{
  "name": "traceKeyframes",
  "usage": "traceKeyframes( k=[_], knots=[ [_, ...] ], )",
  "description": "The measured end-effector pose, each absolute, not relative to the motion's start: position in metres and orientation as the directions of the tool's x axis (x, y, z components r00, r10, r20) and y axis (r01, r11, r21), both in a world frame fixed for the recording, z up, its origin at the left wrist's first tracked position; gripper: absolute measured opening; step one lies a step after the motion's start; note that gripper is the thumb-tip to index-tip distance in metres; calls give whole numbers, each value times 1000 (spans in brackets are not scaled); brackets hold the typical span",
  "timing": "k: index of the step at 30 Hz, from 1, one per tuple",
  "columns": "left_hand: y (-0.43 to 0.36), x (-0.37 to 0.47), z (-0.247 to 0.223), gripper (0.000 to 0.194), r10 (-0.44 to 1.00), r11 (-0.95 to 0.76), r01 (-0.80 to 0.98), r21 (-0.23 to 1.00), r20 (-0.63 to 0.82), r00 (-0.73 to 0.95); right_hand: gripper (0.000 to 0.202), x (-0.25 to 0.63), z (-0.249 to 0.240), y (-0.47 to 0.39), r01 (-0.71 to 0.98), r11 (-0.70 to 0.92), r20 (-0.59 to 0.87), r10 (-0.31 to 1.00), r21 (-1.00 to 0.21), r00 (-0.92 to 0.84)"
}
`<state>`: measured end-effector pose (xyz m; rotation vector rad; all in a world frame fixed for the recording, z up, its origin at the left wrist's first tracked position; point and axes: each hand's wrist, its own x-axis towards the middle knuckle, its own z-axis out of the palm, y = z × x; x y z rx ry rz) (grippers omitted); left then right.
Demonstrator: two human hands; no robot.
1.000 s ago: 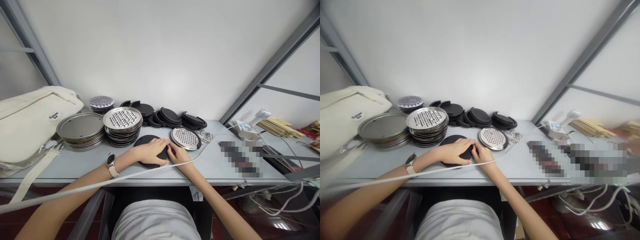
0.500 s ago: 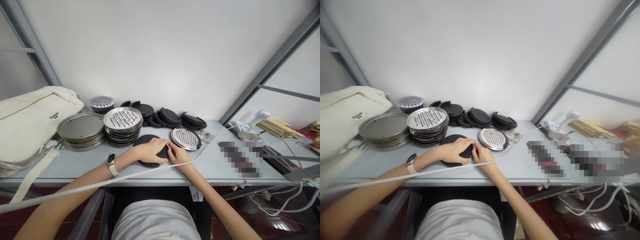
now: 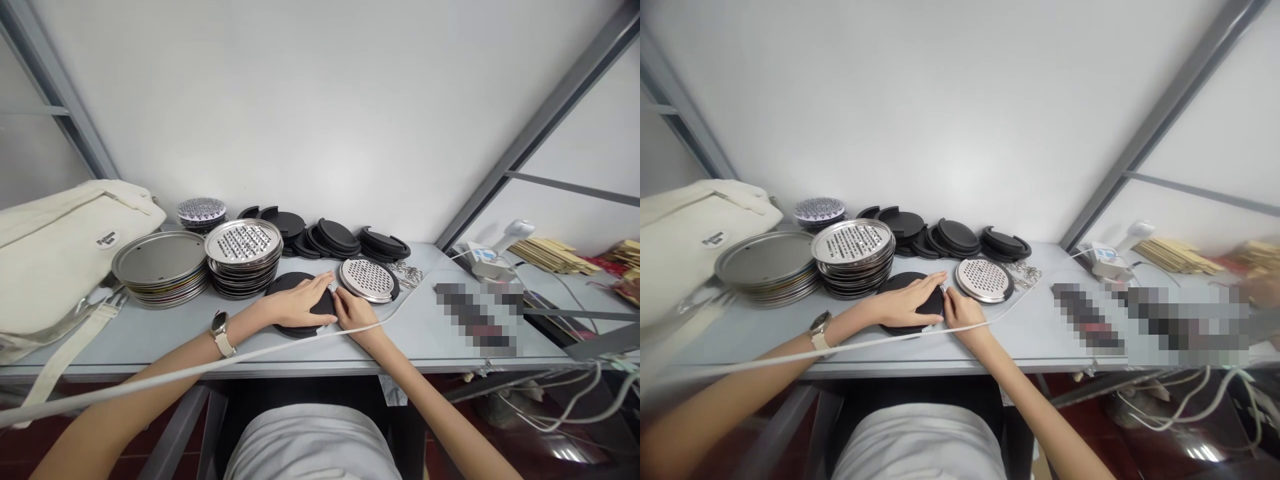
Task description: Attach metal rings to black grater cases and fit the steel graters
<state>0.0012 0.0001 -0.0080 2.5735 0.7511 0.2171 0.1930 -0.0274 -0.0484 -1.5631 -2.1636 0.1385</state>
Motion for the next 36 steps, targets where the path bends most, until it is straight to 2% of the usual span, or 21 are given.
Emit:
traceKeyframes(
  k=[10, 19, 27, 36],
  knots=[
    [1, 1, -9, 73, 531, -769, 445, 459, 73, 844, 24, 194, -49, -25, 846, 365, 332, 912, -389, -241],
    [1, 2, -5, 58, 486, -767, 310, 562, 194, 852, 20, 195, -51, -26, 770, 364, 352, 916, -525, -194],
    [3, 7, -15, 49, 491, -841, 356, 407, 299, 818, 19, 195, -51, -26, 766, 386, 349, 910, -513, -225],
    [2, 7, -13, 37, 474, -871, 385, 307, 317, 821, 19, 194, -47, -29, 774, 419, 342, 898, -474, -277]
  ],
)
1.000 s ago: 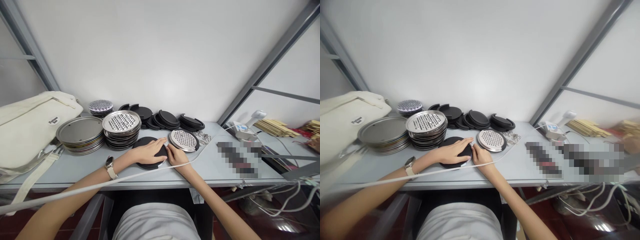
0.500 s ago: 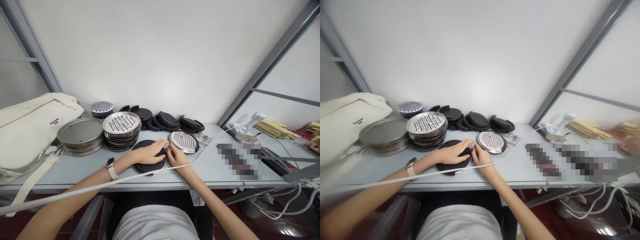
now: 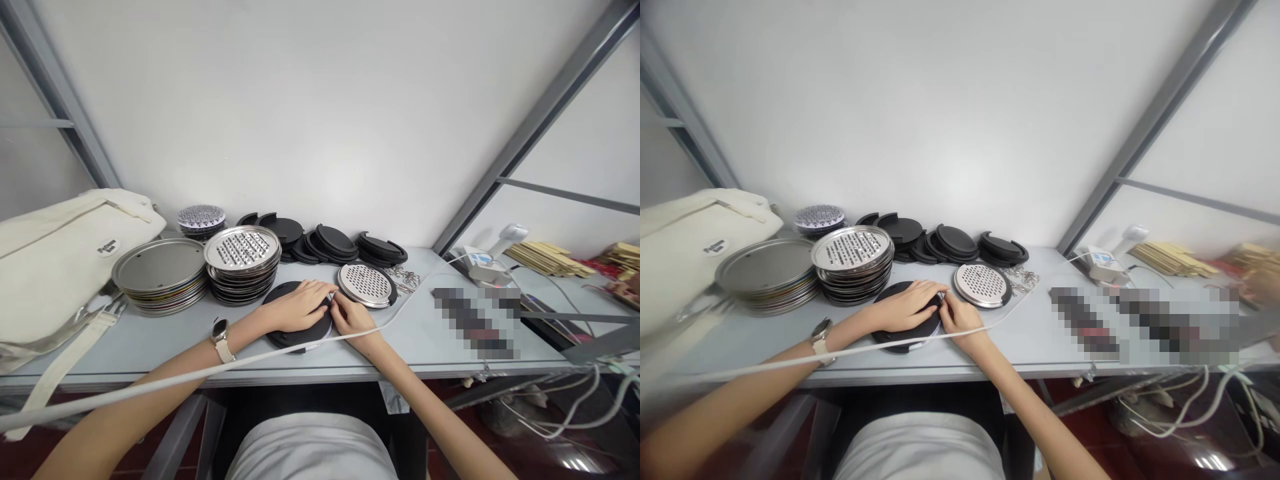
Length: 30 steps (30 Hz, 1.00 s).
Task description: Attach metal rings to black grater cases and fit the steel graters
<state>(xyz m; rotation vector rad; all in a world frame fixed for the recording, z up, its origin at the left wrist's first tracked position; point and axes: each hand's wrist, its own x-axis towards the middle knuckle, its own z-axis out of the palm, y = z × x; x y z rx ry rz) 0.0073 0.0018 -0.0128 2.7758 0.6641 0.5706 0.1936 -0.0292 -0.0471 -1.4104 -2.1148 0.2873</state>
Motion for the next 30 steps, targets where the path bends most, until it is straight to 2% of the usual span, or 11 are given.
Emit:
traceKeyframes(
  k=[7, 15, 30],
  knots=[
    [2, 8, -13, 33, 478, -871, 397, 289, 315, 820, 20, 193, -44, -31, 746, 435, 321, 896, -504, -306],
    [0, 8, -10, 11, 483, -874, 416, 252, 351, 802, 21, 193, -41, -33, 742, 425, 317, 901, -518, -295],
    [3, 10, -12, 13, 492, -867, 396, 303, 389, 779, 22, 193, -40, -36, 727, 423, 320, 903, -541, -287]
  ],
)
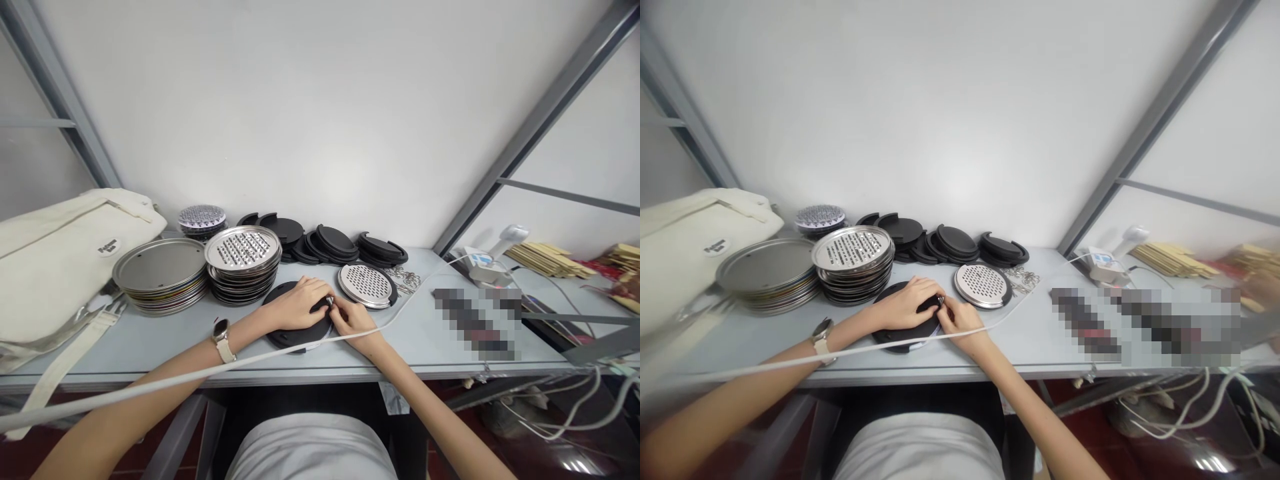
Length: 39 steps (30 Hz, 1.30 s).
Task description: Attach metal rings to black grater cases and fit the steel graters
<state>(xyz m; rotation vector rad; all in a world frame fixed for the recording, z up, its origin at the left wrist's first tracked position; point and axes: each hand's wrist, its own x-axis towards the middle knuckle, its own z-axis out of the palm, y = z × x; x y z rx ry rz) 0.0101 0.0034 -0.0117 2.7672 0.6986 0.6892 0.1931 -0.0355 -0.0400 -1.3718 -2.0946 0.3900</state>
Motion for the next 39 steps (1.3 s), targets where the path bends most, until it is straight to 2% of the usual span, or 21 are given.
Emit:
traceKeyframes(
  k=[10, 39],
  knots=[
    [6, 10, -16, 11, 510, -852, 393, 345, 380, 772, 22, 191, -38, -35, 752, 409, 314, 908, -517, -278],
    [6, 8, -18, 13, 538, -836, 431, 339, 359, 762, 32, 192, -42, -33, 776, 411, 321, 904, -479, -281]
  ],
)
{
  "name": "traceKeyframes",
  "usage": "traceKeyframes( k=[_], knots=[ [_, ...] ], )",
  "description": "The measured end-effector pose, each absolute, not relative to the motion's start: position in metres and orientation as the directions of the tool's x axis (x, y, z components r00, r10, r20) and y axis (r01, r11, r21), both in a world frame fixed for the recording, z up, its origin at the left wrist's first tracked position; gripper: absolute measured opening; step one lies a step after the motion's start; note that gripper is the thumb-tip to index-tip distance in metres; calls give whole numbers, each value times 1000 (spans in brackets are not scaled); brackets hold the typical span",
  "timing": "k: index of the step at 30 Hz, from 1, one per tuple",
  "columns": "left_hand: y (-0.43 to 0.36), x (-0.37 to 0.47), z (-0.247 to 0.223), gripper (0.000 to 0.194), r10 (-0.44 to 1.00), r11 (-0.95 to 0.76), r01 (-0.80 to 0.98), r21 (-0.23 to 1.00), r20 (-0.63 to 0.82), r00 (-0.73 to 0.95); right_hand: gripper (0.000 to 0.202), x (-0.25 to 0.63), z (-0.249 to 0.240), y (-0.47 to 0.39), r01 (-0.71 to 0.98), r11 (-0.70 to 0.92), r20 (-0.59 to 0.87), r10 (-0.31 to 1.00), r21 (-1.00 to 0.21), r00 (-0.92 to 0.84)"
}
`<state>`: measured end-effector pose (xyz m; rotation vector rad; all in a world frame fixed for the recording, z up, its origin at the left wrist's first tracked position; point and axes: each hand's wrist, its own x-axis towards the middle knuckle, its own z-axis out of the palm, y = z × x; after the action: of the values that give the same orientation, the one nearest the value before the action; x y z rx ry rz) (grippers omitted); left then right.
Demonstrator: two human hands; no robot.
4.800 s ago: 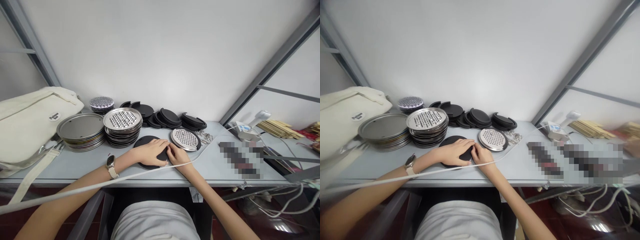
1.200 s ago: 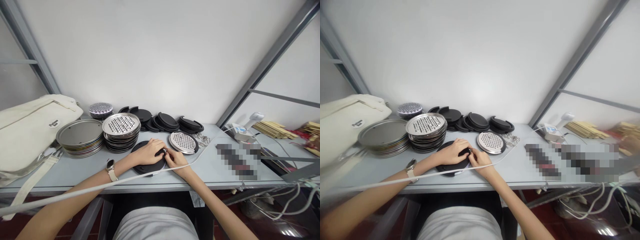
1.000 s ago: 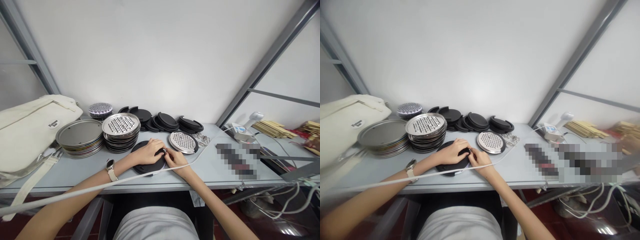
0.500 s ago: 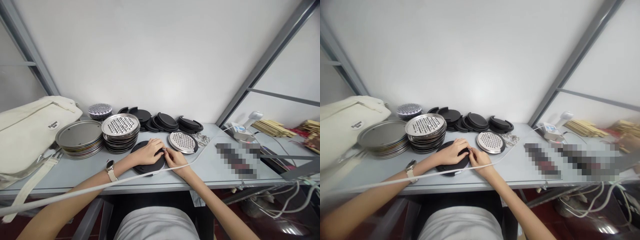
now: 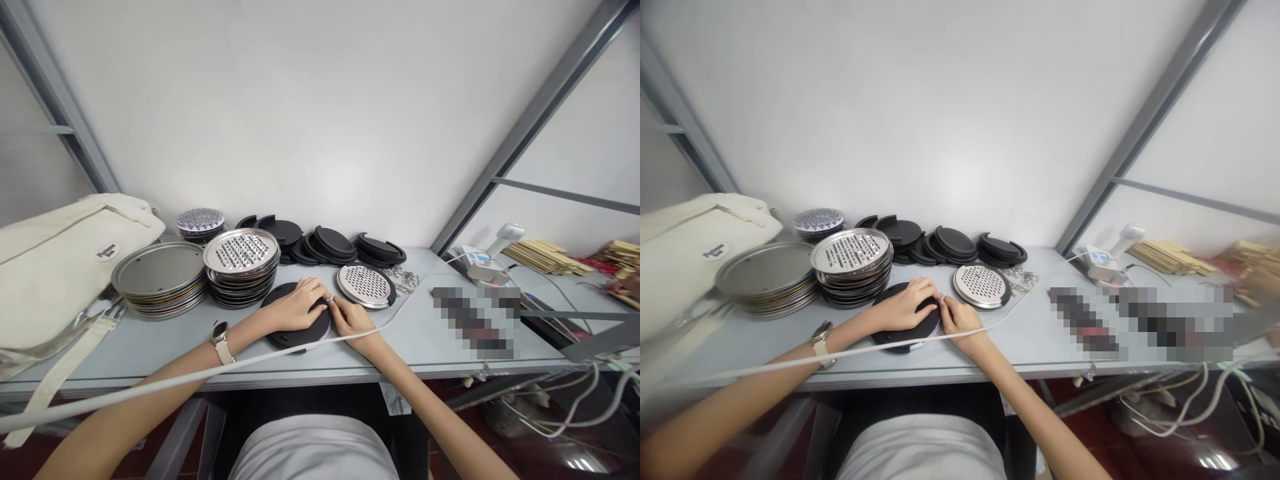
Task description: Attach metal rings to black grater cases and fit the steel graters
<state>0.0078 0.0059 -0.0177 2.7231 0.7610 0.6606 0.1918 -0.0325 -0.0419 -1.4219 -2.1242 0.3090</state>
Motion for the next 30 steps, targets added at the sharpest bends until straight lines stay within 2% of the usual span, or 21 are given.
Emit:
traceKeyframes(
  k=[18, 30],
  knots=[
    [6, 7, -19, 11, 542, -835, 436, 336, 358, 761, 33, 192, -43, -32, 804, 398, 312, 909, -442, -278],
    [5, 8, -15, 11, 529, -847, 452, 280, 361, 768, 31, 191, -43, -33, 778, 412, 323, 903, -475, -282]
  ],
)
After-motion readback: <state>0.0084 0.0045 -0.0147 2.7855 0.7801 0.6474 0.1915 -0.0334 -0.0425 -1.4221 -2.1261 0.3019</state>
